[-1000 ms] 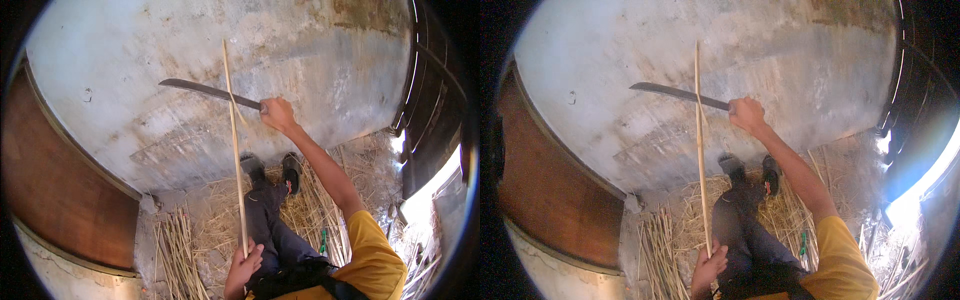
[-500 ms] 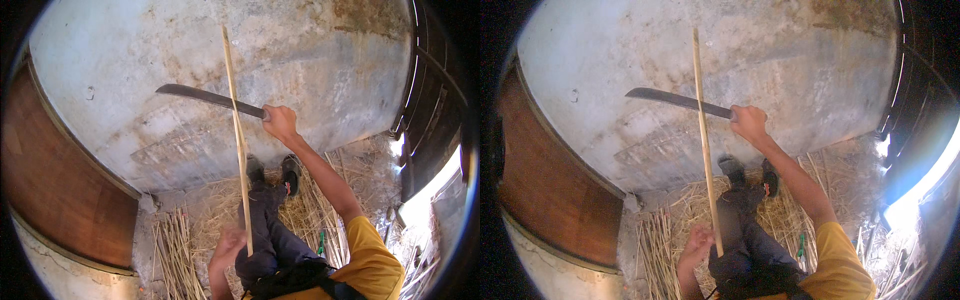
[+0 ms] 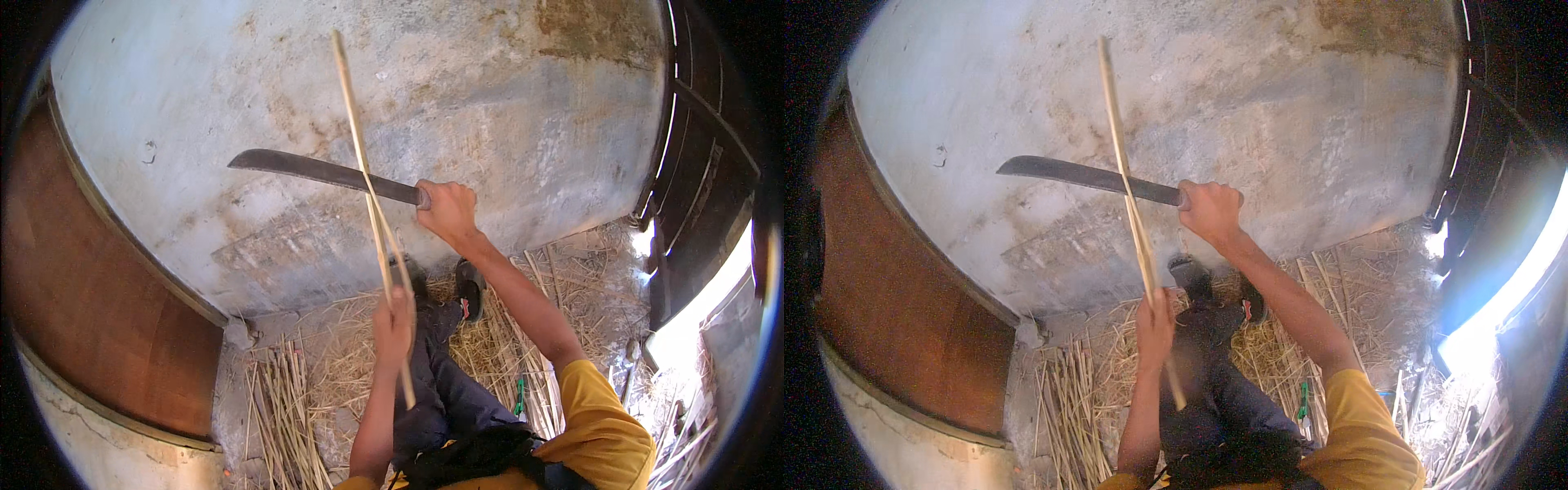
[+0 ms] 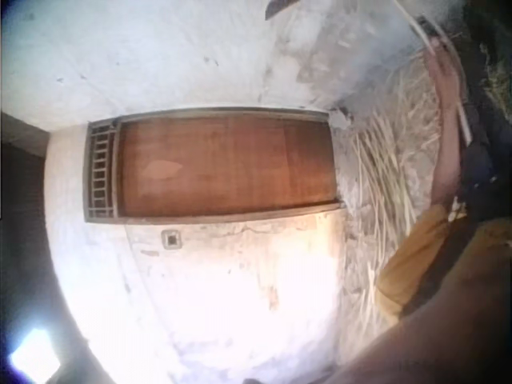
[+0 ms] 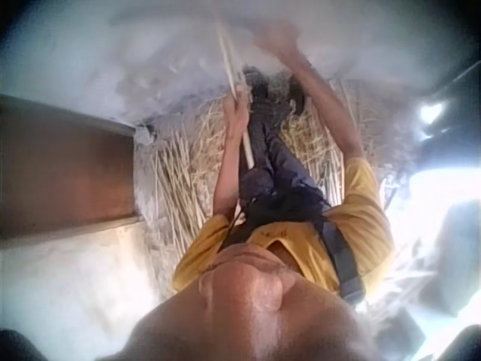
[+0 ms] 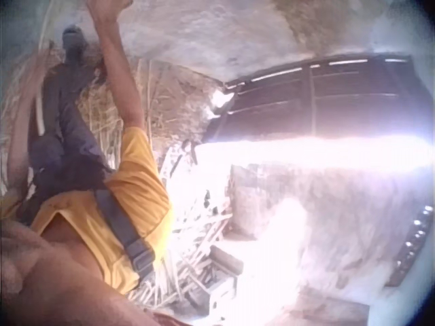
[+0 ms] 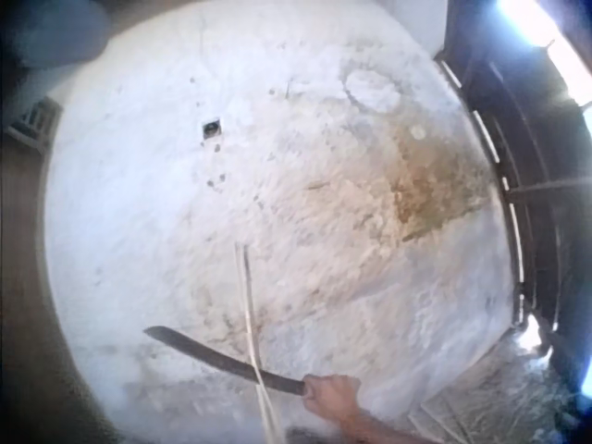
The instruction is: The person shapes a long wooden strip by scraping its surface with a machete and a utility knife while sitting on a floor covered in wood shavings.
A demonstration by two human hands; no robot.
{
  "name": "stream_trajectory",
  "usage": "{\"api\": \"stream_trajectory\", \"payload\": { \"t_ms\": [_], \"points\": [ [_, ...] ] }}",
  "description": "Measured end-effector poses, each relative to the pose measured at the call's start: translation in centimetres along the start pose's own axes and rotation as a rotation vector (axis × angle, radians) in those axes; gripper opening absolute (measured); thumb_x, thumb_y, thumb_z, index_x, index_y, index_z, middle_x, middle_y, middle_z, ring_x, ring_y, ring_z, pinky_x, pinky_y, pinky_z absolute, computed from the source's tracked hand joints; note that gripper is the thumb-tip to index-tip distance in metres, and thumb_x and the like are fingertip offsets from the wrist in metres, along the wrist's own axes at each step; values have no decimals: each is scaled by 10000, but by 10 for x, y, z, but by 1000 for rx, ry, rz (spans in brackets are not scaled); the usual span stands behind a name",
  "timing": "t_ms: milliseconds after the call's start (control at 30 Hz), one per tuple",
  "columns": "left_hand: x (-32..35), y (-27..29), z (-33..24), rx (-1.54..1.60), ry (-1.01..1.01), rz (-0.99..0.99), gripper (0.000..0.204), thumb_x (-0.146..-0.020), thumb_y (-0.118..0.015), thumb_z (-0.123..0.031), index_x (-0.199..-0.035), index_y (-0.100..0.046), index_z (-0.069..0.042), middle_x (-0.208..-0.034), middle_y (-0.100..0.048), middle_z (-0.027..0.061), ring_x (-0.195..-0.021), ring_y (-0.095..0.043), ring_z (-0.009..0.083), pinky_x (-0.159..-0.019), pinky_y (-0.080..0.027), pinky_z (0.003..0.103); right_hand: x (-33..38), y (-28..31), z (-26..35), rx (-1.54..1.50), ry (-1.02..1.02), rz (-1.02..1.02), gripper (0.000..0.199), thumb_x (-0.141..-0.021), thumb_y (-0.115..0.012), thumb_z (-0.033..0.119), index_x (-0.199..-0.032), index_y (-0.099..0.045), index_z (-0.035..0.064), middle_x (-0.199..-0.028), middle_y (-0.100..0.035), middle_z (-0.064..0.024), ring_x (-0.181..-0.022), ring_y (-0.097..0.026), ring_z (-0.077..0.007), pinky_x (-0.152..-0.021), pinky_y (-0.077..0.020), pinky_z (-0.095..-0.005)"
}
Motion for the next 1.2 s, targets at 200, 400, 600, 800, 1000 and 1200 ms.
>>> {"api": "stream_trajectory", "payload": {
  "t_ms": [200,400,600,800,1000,1200],
  "points": [
    [11,18,-36,-319,-29,20,355,-1084,-487,-263,-1061,-656,48,-645,-528,148,-571,-513,240,-569,-402,421,26,30,-18,140,63,-2,166,-700,-684,154,-864,-708,162,-660,-680,-92,-596,-664,-334,-556,-482,-476],
    [63,22,-13,-469,7,141,343,-1072,-493,-241,-1051,-646,65,-752,-623,279,-691,-627,450,-608,-452,498,79,36,-36,124,300,41,137,-674,-698,158,-792,-630,142,-626,-645,-71,-547,-636,-320,-531,-447,-473],
    [107,31,-4,-439,145,216,308,-1052,-523,-224,-1047,-644,60,-776,-646,287,-756,-661,479,-641,-496,507,131,27,-59,215,75,156,189,-647,-688,132,-832,-650,137,-642,-653,-70,-569,-643,-312,-556,-462,-467],
    [113,18,18,-479,48,216,299,-1042,-550,-233,-1068,-655,45,-758,-651,259,-726,-657,483,-648,-498,525,174,30,-35,106,208,305,277,-699,-749,287,-927,-687,142,-727,-697,-119,-676,-698,-323,-584,-516,-502],
    [158,49,30,-500,227,357,293,-1042,-555,-252,-1057,-657,23,-767,-642,267,-724,-639,497,-647,-497,532,158,38,-188,420,-120,192,155,-711,-671,183,-849,-693,115,-681,-674,-153,-626,-656,-393,-558,-484,-510],
    [165,44,44,-490,232,419,339,-1040,-564,-311,-1031,-648,18,-781,-640,294,-755,-649,498,-648,-489,552,208,37,-169,358,-289,224,193,-741,-656,174,-903,-722,92,-717,-683,-198,-679,-683,-399,-636,-542,-512]
  ]
}}
Point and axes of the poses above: each hand's wrist, its own x-axis away from the middle knuckle, its own y-axis out of the back of the hand, z = x × y, the point moved 1 cm from there along -x, towards the middle knuckle
